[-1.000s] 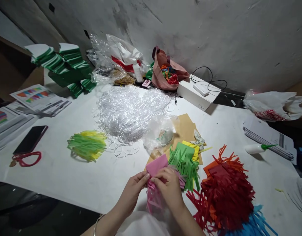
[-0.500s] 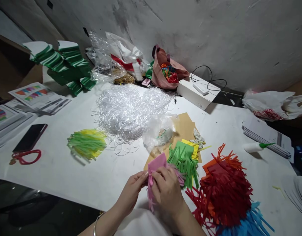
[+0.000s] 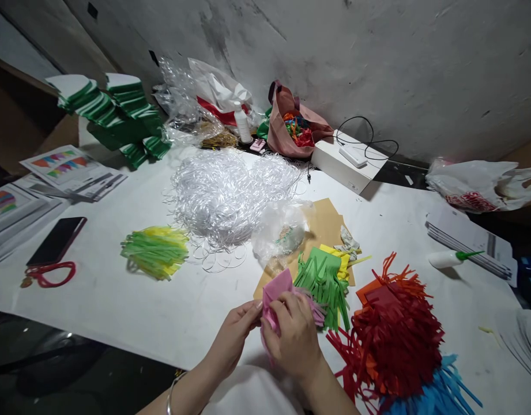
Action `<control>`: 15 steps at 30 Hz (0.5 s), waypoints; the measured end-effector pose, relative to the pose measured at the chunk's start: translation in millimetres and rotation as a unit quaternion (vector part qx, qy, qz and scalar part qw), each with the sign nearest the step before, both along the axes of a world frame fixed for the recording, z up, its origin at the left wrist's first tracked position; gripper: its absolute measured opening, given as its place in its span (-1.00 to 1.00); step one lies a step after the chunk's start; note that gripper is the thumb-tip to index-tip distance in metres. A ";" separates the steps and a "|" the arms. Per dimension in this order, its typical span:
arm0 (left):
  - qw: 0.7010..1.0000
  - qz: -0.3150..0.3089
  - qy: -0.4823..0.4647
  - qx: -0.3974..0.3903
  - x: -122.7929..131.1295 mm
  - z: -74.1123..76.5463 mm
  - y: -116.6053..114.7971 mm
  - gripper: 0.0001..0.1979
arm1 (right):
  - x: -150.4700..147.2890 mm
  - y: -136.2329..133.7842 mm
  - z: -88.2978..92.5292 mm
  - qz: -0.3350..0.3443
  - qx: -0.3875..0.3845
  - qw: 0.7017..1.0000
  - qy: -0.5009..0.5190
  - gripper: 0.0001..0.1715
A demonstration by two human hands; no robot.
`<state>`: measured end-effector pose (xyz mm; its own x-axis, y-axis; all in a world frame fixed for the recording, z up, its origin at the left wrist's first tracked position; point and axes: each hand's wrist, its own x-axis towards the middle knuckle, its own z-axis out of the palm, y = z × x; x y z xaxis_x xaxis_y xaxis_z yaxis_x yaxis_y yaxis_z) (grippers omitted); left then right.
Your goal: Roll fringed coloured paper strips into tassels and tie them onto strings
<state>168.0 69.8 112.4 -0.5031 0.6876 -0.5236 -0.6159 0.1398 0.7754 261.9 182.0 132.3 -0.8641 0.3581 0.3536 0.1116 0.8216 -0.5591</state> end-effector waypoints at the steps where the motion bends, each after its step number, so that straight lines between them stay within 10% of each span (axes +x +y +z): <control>1: 1.000 0.003 0.003 -0.001 0.4 -0.6 -0.1 -0.63 | -0.4 -1.5 0.3 -0.008 0.010 1.000 -0.007 -0.85; 15: 1.000 -0.010 0.025 -0.014 1.6 0.1 -0.2 -0.53 | 0.0 -1.1 -6.1 -0.055 -0.114 0.992 -0.014 -0.85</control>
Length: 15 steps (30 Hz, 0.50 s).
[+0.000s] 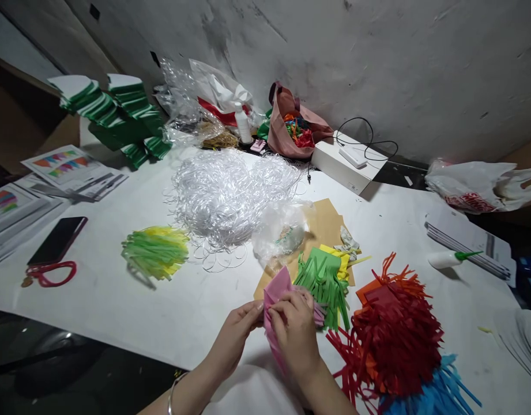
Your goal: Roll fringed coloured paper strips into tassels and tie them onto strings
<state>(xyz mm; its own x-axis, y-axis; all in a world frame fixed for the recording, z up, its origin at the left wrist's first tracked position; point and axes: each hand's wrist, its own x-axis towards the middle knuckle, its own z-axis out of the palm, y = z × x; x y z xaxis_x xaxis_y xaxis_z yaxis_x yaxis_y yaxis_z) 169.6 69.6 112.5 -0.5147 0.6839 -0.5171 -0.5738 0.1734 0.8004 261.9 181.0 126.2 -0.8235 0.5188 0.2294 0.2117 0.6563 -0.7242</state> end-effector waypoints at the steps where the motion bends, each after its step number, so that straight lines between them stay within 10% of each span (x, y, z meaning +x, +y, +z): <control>1: 1.000 -0.001 0.000 -0.002 0.0 -0.5 -0.1 -0.53 | 0.1 0.2 -0.3 -0.006 -0.016 1.000 -0.003 -0.85; 15: 0.996 -0.010 0.090 -0.023 -7.1 -2.2 -4.1 -0.67 | 0.4 9.9 4.5 0.008 -0.225 0.974 -0.022 -0.81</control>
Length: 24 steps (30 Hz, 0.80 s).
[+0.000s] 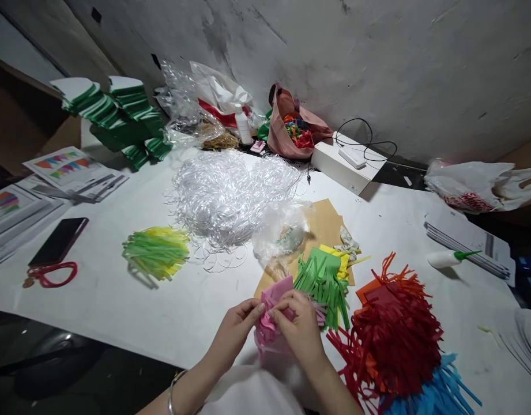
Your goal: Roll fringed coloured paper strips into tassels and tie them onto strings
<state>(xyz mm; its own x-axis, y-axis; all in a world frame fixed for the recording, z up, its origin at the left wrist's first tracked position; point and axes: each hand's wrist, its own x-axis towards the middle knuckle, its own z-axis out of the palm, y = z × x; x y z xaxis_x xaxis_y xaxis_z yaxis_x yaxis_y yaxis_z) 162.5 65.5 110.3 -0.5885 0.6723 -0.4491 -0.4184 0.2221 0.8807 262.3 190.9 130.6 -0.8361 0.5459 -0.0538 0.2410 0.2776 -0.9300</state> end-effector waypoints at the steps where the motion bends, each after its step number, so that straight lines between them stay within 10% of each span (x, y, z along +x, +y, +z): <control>1: 1.000 0.000 0.010 -0.004 0.0 0.1 -0.5 -0.67 | 0.6 0.0 0.1 -0.009 0.028 1.000 0.006 -0.80; 7: 0.992 -0.022 0.113 -0.048 0.9 5.6 -4.7 -0.68 | 3.8 -6.7 -5.6 -0.034 0.289 0.954 0.070 -0.93; 12: 0.971 -0.079 0.219 -0.058 4.6 9.0 -10.3 -0.71 | 1.0 -18.8 -6.6 -0.005 0.365 0.930 0.040 -0.53; 24: 0.905 -0.180 0.386 0.010 -20.8 6.7 -31.7 -0.72 | 12.0 -16.7 2.8 0.048 0.203 0.977 -0.034 -0.78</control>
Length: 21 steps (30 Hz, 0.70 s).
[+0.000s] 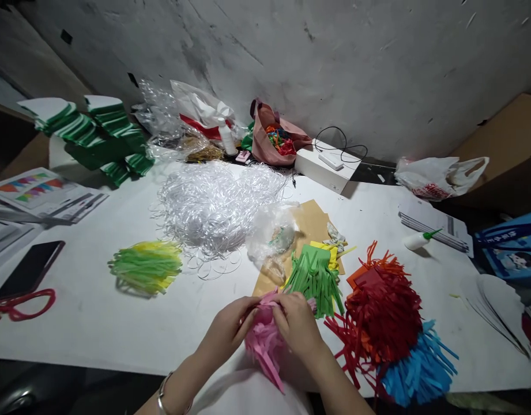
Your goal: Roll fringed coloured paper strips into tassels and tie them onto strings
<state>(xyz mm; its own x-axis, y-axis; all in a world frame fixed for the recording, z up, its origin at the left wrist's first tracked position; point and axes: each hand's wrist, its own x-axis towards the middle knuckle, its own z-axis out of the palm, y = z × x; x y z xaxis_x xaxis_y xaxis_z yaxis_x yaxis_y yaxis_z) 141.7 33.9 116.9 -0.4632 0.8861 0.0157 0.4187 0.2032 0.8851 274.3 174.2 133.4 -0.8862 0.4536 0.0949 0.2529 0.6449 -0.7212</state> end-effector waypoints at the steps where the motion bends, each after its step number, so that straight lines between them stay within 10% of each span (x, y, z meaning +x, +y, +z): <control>1: 1.000 -0.015 0.002 0.012 0.3 -0.2 -0.3 -0.67 | 0.7 -2.3 1.8 -0.009 -0.019 1.000 -0.009 -0.78; 13: 0.936 -0.093 0.264 0.212 16.7 -15.7 -15.1 -0.74 | 24.7 -8.7 -13.5 -0.159 -0.096 0.980 -0.065 -0.70; 17: 0.941 -0.155 0.208 0.219 23.0 -13.0 -24.9 -0.69 | 59.1 11.6 -34.0 -0.229 -0.062 0.962 -0.133 -0.65; 21: 0.972 -0.059 0.080 0.212 21.9 -11.8 -30.9 -0.70 | 112.4 33.1 -55.1 -0.318 -0.054 0.933 -0.159 -0.65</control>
